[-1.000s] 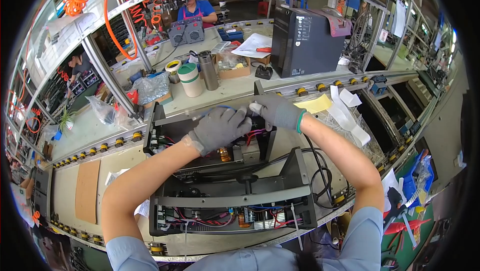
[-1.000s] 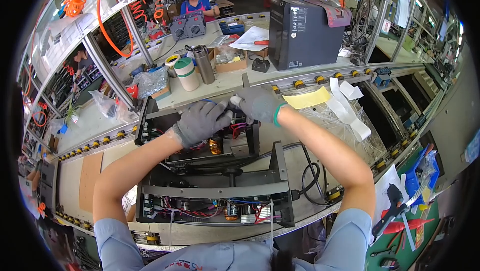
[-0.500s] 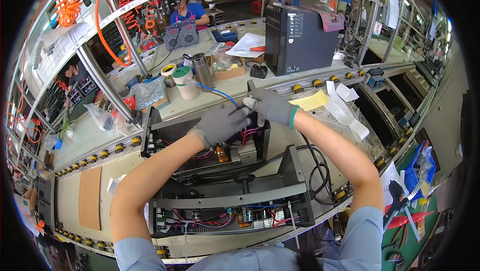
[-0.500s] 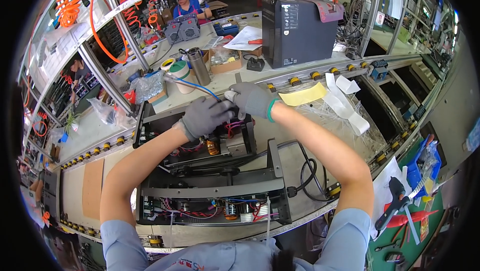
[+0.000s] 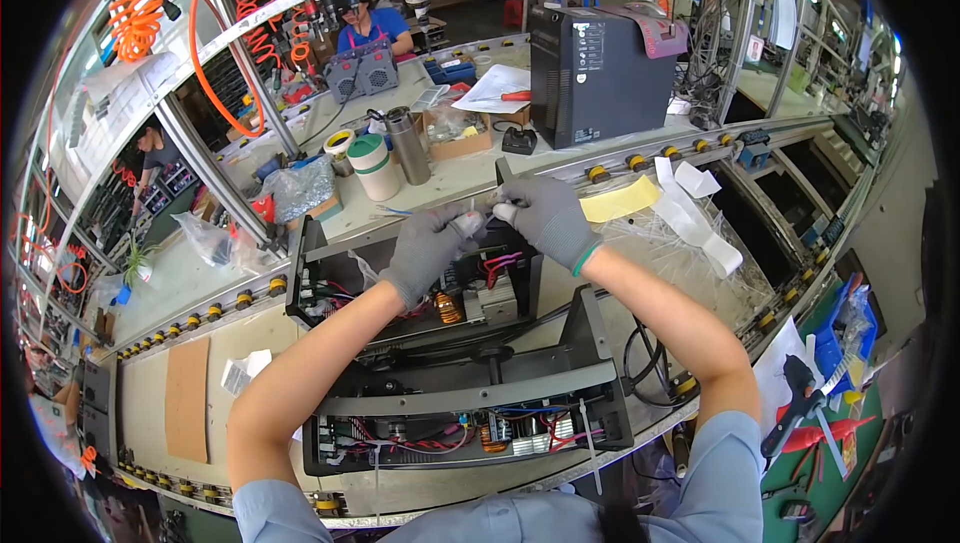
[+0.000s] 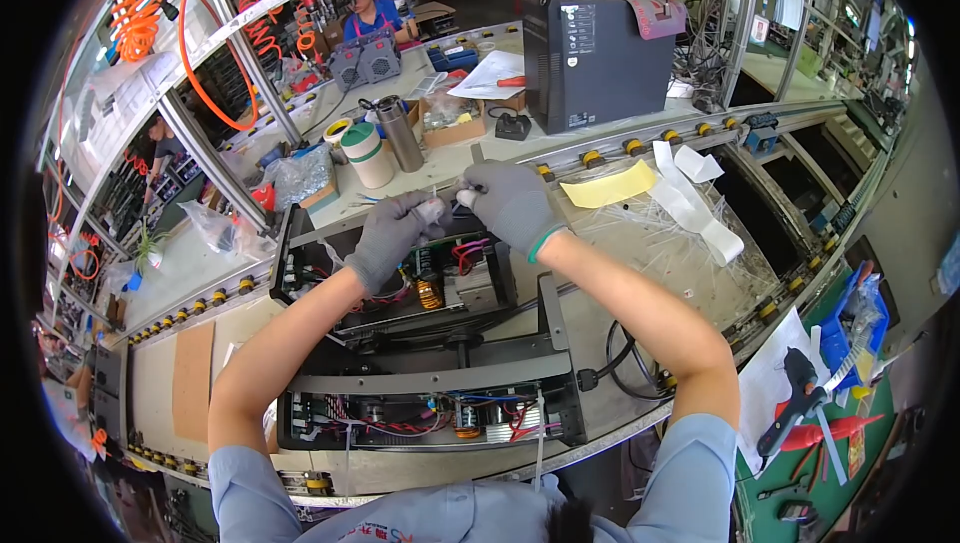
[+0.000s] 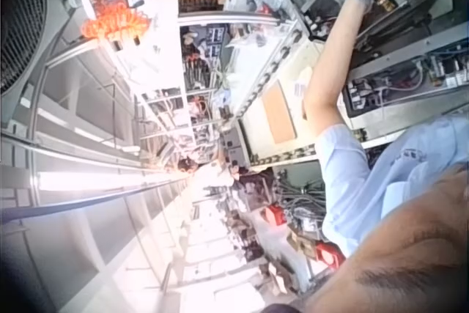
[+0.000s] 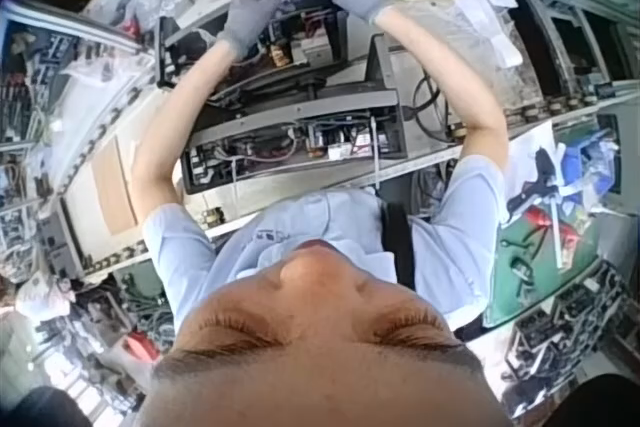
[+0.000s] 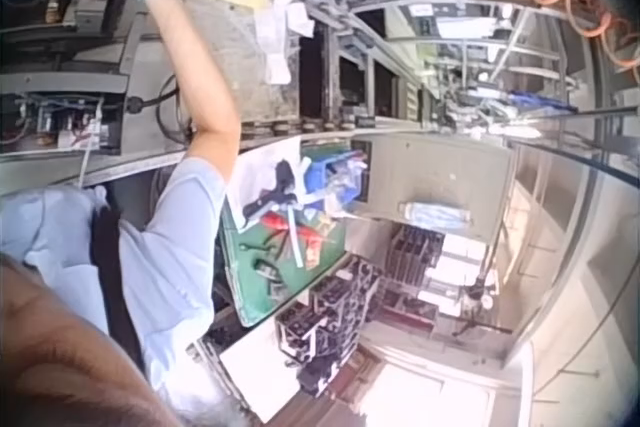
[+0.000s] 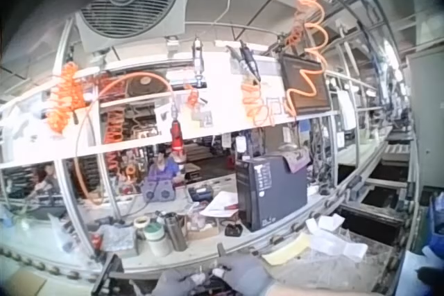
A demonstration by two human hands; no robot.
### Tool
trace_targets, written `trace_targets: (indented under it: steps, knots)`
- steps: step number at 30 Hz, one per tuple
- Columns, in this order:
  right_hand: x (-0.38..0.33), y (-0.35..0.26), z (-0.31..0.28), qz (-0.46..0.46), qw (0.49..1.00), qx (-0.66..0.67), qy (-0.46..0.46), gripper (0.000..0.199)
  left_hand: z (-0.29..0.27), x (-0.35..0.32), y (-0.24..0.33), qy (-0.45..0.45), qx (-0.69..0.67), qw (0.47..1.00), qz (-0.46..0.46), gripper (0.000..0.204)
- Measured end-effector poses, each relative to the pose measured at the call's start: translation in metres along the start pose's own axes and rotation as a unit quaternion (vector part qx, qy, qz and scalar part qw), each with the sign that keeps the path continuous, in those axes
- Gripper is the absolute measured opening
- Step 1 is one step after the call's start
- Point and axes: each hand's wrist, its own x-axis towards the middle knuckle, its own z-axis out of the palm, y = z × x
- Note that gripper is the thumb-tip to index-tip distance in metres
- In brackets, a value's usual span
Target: Assembling internal components and applying labels to electronic housing units on a conveyor line.
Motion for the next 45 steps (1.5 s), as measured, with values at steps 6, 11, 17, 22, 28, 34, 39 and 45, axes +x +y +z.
trace_targets:
  steps: [6, 11, 17, 22, 28, 34, 39, 45]
  knots:
    - [0.004, -0.001, -0.005, 0.033, 0.980, 0.191, -0.048, 0.023, 0.012, -0.009, 0.009, -0.019, 0.338, 0.930, 0.146, 0.026]
    - [0.006, 0.003, -0.009, 0.109, 0.946, 0.267, -0.147, 0.021, 0.011, -0.001, -0.009, 0.004, 0.241, 0.959, 0.150, 0.025]
    - [0.002, 0.008, -0.004, 0.081, 0.942, 0.297, -0.135, 0.024, 0.014, -0.004, 0.002, -0.021, 0.232, 0.967, 0.100, 0.024]
    - [-0.001, 0.020, 0.003, 0.044, 0.968, 0.218, -0.115, 0.024, 0.015, -0.007, 0.008, -0.030, 0.183, 0.980, 0.072, 0.021]
    - [-0.002, 0.018, 0.002, 0.039, 0.971, 0.203, -0.117, 0.024, 0.014, -0.004, 0.004, -0.036, 0.157, 0.985, 0.055, 0.022]
    - [-0.003, 0.004, -0.005, 0.014, 0.974, 0.203, -0.104, 0.024, 0.012, -0.006, 0.004, -0.040, 0.159, 0.984, 0.073, 0.022]
    - [-0.004, 0.005, -0.003, 0.014, 0.974, 0.204, -0.094, 0.024, 0.012, -0.003, 0.002, -0.045, 0.164, 0.984, 0.060, 0.023]
    - [-0.004, 0.004, -0.004, 0.016, 0.976, 0.193, -0.095, 0.024, 0.013, -0.004, 0.002, -0.046, 0.152, 0.986, 0.048, 0.023]
